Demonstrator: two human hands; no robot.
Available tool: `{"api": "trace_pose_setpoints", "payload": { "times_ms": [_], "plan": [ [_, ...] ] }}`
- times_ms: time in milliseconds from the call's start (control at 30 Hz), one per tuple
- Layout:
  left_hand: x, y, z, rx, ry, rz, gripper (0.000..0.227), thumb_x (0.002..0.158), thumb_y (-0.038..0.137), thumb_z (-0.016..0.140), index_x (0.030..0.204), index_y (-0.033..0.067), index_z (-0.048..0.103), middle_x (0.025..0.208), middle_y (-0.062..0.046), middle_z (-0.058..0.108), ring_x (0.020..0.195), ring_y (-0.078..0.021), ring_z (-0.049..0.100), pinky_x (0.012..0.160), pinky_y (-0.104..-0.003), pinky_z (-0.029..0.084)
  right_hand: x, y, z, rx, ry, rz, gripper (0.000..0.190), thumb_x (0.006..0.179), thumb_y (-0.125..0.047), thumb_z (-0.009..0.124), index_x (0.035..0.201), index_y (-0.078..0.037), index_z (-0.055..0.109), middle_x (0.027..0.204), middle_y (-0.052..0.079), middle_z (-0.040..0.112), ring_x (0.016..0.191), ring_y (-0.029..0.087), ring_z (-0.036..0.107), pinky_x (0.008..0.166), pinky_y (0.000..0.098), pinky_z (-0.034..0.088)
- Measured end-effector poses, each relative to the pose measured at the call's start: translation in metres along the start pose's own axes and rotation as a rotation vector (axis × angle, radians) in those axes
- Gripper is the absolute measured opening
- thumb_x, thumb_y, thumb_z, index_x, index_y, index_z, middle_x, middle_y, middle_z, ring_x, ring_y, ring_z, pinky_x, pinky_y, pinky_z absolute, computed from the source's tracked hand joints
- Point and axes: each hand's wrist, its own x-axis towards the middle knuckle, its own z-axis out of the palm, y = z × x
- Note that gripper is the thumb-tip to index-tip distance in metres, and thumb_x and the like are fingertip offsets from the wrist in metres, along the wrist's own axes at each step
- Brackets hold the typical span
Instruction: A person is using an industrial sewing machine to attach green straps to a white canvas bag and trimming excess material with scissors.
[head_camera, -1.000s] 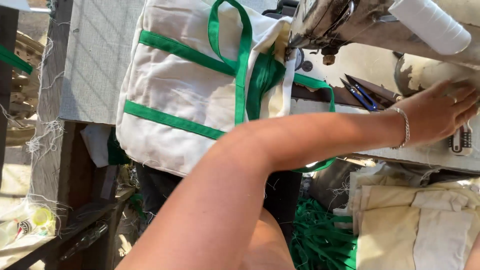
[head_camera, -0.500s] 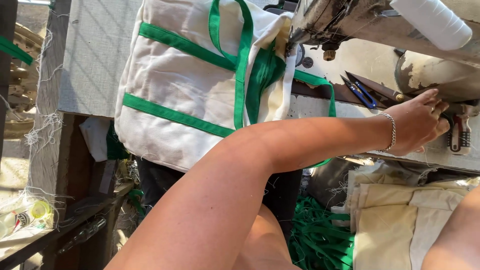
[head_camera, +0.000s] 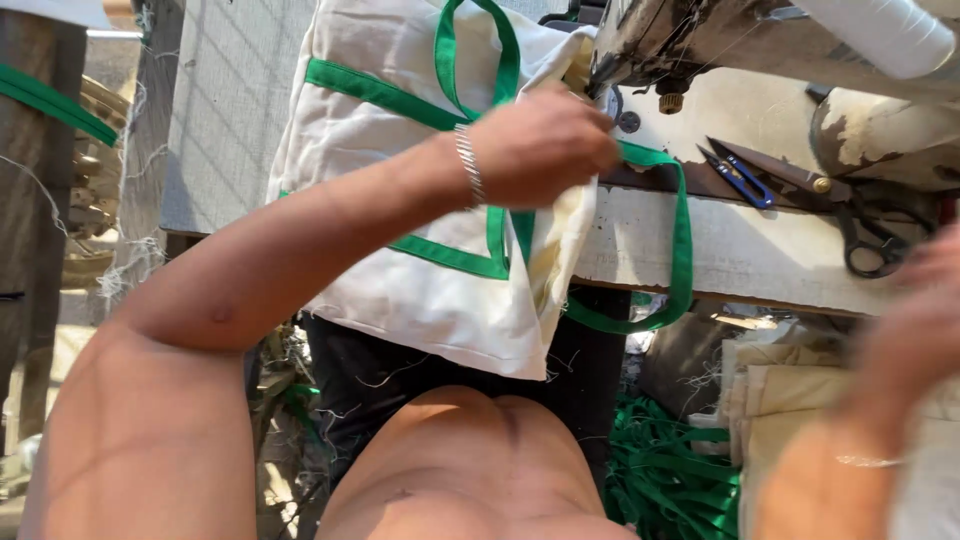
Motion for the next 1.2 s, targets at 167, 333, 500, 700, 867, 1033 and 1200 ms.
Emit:
{"api": "trace_pose_setpoints", "payload": {
  "times_ms": [167, 333, 500, 700, 867, 1033, 1200],
  "plan": [
    [-0.03, -0.042, 0.054, 0.02, 0.177, -0.047, 0.018, 0.091, 0.03, 0.076, 0.093, 0.0135, 0.069, 0.099, -0.004, 0.059, 0.092, -0.0289, 0.06, 0.09, -0.047, 0.036, -0.105, -0.229, 0.098, 0.1, -0.396, -0.156, 0.021, 0.103, -0.018, 0.069, 0.113, 0.0, 0.066, 0.083, 0.008, 0.071, 0.066, 0.02, 0.064, 0.059, 0.0331, 0.05],
    [-0.045, -0.048, 0.065, -0.084, 0.282, -0.059, 0.029, 0.092, 0.03, 0.082, 0.109, 0.0139, 0.064, 0.12, -0.006, 0.055, 0.108, -0.0294, 0.055, 0.101, -0.047, 0.034, -0.136, -0.264, 0.123, 0.192, -0.548, 0.231, 0.056, 0.09, -0.043, 0.072, 0.122, -0.004, 0.048, 0.089, 0.01, 0.08, 0.072, 0.024, 0.079, 0.056, 0.0384, 0.058],
    [-0.046, -0.055, 0.064, -0.1, 0.21, -0.041, 0.031, 0.109, 0.021, 0.054, 0.133, 0.0042, 0.064, 0.137, -0.009, 0.059, 0.128, -0.0283, 0.054, 0.102, -0.047, 0.034, -0.141, -0.273, 0.127, 0.506, -0.572, 0.545, 0.07, 0.097, -0.016, 0.062, 0.157, -0.007, 0.027, 0.1, 0.018, 0.078, 0.076, 0.016, 0.07, 0.068, 0.0295, 0.058],
    [-0.017, -0.043, 0.06, -0.168, 0.072, -0.008, 0.038, 0.109, 0.023, 0.042, 0.134, 0.0043, 0.064, 0.141, -0.013, 0.06, 0.125, -0.03, 0.058, 0.096, -0.045, 0.038, -0.125, -0.286, 0.121, 0.602, -0.654, 0.631, 0.069, 0.096, -0.024, 0.056, 0.159, -0.007, 0.032, 0.116, 0.01, 0.075, 0.105, 0.013, 0.065, 0.094, 0.028, 0.051],
    [-0.051, -0.051, 0.051, -0.237, 0.105, -0.057, 0.053, 0.093, 0.017, 0.076, 0.139, 0.0042, 0.053, 0.147, -0.015, 0.05, 0.135, -0.033, 0.051, 0.112, -0.049, 0.039, -0.138, -0.271, 0.122, 0.801, -0.564, 0.688, 0.072, 0.097, -0.015, 0.056, 0.16, 0.0, 0.025, 0.148, 0.013, 0.055, 0.132, 0.016, 0.053, 0.114, 0.0286, 0.039],
    [-0.064, -0.074, 0.048, -0.15, 0.184, -0.034, 0.04, 0.096, 0.025, 0.083, 0.108, 0.0053, 0.051, 0.127, -0.016, 0.05, 0.106, -0.0353, 0.06, 0.089, -0.047, 0.054, -0.136, -0.288, 0.122, 0.967, -0.52, 0.752, 0.065, 0.096, -0.016, 0.057, 0.155, 0.001, 0.037, 0.146, 0.014, 0.057, 0.13, 0.019, 0.056, 0.113, 0.0317, 0.046],
    [-0.048, -0.078, 0.029, -0.427, 0.25, 0.011, 0.022, 0.101, 0.008, 0.078, 0.095, 0.0071, 0.058, 0.089, -0.008, 0.057, 0.076, -0.0245, 0.05, 0.069, -0.037, 0.044, -0.127, -0.298, 0.117, 0.679, -0.624, 0.642, 0.067, 0.097, -0.018, 0.057, 0.159, -0.007, 0.033, 0.121, 0.01, 0.073, 0.107, 0.016, 0.069, 0.096, 0.0286, 0.056]
  ]
}}
